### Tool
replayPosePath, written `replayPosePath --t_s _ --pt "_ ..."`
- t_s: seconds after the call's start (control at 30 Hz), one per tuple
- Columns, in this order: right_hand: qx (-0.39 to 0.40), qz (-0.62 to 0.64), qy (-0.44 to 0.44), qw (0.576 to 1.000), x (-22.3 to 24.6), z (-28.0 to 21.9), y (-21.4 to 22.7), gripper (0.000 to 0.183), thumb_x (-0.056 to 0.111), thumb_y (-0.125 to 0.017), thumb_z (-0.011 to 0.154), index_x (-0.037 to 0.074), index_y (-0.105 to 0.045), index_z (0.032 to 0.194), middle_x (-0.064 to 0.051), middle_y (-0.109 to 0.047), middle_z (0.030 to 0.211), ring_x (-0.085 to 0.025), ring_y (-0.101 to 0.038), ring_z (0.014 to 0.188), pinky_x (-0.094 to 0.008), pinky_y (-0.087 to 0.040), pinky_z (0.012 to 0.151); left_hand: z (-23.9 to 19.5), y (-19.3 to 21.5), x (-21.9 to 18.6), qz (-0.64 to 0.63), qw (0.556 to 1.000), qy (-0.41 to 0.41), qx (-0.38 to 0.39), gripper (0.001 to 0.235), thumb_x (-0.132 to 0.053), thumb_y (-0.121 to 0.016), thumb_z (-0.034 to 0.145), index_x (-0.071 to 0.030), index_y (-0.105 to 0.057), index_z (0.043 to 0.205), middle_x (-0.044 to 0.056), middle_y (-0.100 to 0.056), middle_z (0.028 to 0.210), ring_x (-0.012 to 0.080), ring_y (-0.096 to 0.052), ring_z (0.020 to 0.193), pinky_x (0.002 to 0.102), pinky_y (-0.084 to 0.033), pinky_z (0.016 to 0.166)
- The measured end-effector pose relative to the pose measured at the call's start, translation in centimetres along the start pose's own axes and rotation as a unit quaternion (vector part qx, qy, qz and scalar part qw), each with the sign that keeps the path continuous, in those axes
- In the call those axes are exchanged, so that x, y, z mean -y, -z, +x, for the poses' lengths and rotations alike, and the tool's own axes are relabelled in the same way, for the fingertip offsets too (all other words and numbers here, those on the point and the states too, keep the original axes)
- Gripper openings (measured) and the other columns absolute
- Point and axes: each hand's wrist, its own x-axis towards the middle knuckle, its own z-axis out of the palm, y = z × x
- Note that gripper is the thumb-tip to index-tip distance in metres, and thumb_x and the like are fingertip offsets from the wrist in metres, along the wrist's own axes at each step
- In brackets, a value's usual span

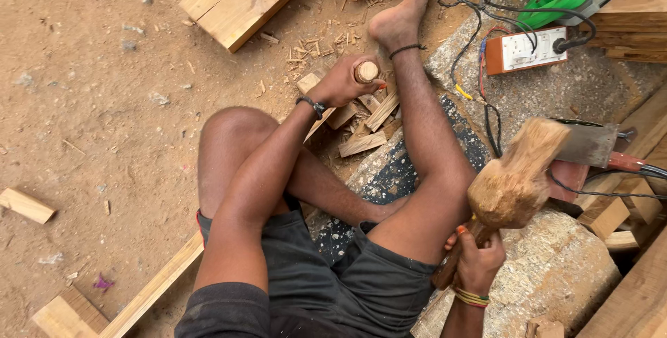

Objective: The person sits on the ground and uses a wooden mallet to strike a chisel, shaping a small cylindrical piece of wood held between their legs. Wood shavings accumulate around the work area as the person repeatedly chips away at the wood.

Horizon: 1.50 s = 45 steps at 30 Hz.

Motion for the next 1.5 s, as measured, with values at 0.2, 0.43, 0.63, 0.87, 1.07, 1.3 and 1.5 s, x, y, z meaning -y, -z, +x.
replayPosePath --t_s 0.2,0.43,0.63,0.87,1.07,1.3,1.5 --pt "-0.03 -0.018 0.229 0.973 8.2 1.7 -1.4 0.025 -0.002 -0.073 0.102 -0.008 -0.056 0.12 -0.016 -0.067 0.093 -0.018 -0.067 0.07 -0.031 -0.058 0.064 -1.0 -0.6 0.6 0.046 0.999 0.006 -0.02 0.035 -0.044 -0.082 0.086 -0.014 -0.065 0.093 0.004 -0.069 0.099 0.0203 -0.062 0.097 0.043 -0.052 0.087" --pt "-0.076 0.217 0.38 0.896 16.0 4.7 -5.3 0.044 0.001 -0.074 0.102 -0.009 -0.05 0.137 -0.013 -0.066 0.096 -0.016 -0.062 0.06 -0.03 -0.058 0.055 -1.0 -0.8 -0.1 0.019 0.999 0.014 -0.021 0.034 -0.044 -0.081 0.085 -0.014 -0.066 0.091 0.004 -0.072 0.093 0.0174 -0.066 0.091 0.038 -0.053 0.082" --pt "-0.048 0.019 0.386 0.921 9.8 8.5 -10.9 0.019 0.008 -0.07 0.111 -0.009 -0.063 0.117 -0.02 -0.071 0.098 -0.024 -0.068 0.07 -0.031 -0.059 0.063 -1.0 -0.9 -0.7 -0.021 0.998 -0.046 -0.03 0.036 -0.041 -0.081 0.087 -0.011 -0.066 0.101 0.007 -0.076 0.098 0.0186 -0.071 0.092 0.04 -0.057 0.086" --pt "0.016 -0.49 0.367 0.791 10.4 10.7 -9.0 0.042 0.025 -0.087 0.075 -0.002 -0.069 0.102 -0.025 -0.07 0.083 -0.046 -0.069 0.074 -0.054 -0.055 0.066 -0.6 -1.1 -0.6 -0.056 0.996 0.066 -0.008 0.047 -0.042 -0.077 0.085 -0.019 -0.064 0.124 0.008 -0.073 0.11 0.0198 -0.078 0.084 0.04 -0.053 0.083" --pt "-0.08 -0.382 0.207 0.897 2.5 5.8 -4.0 0.046 0.034 -0.091 0.07 -0.002 -0.071 0.088 -0.027 -0.071 0.081 -0.041 -0.074 0.076 -0.05 -0.057 0.068 0.5 -0.1 1.2 0.009 0.982 -0.002 -0.189 0.038 -0.036 -0.089 0.089 -0.008 -0.065 0.099 0.009 -0.072 0.094 0.0212 -0.069 0.081 0.036 -0.061 0.071" --pt "-0.003 -0.171 -0.045 0.984 -1.6 -0.3 -1.6 0.025 0.01 -0.08 0.08 -0.005 -0.066 0.096 -0.012 -0.067 0.064 -0.019 -0.059 0.051 -0.035 -0.046 0.047 -6.5 4.9 -6.1 -0.324 0.926 -0.05 -0.187 0.058 -0.011 -0.075 0.086 -0.023 -0.04 0.13 0.0 -0.061 0.1 0.0125 -0.066 0.092 0.03 -0.059 0.082" --pt "0.061 -0.149 -0.036 0.986 0.1 2.5 -2.6 0.019 0.009 -0.076 0.083 -0.004 -0.064 0.091 -0.009 -0.065 0.061 -0.015 -0.059 0.049 -0.033 -0.047 0.046 -9.4 6.6 -9.3 -0.148 0.97 -0.105 -0.162 0.033 -0.014 -0.073 0.101 -0.009 -0.062 0.132 0.004 -0.068 0.122 0.0155 -0.068 0.106 0.03 -0.059 0.092"
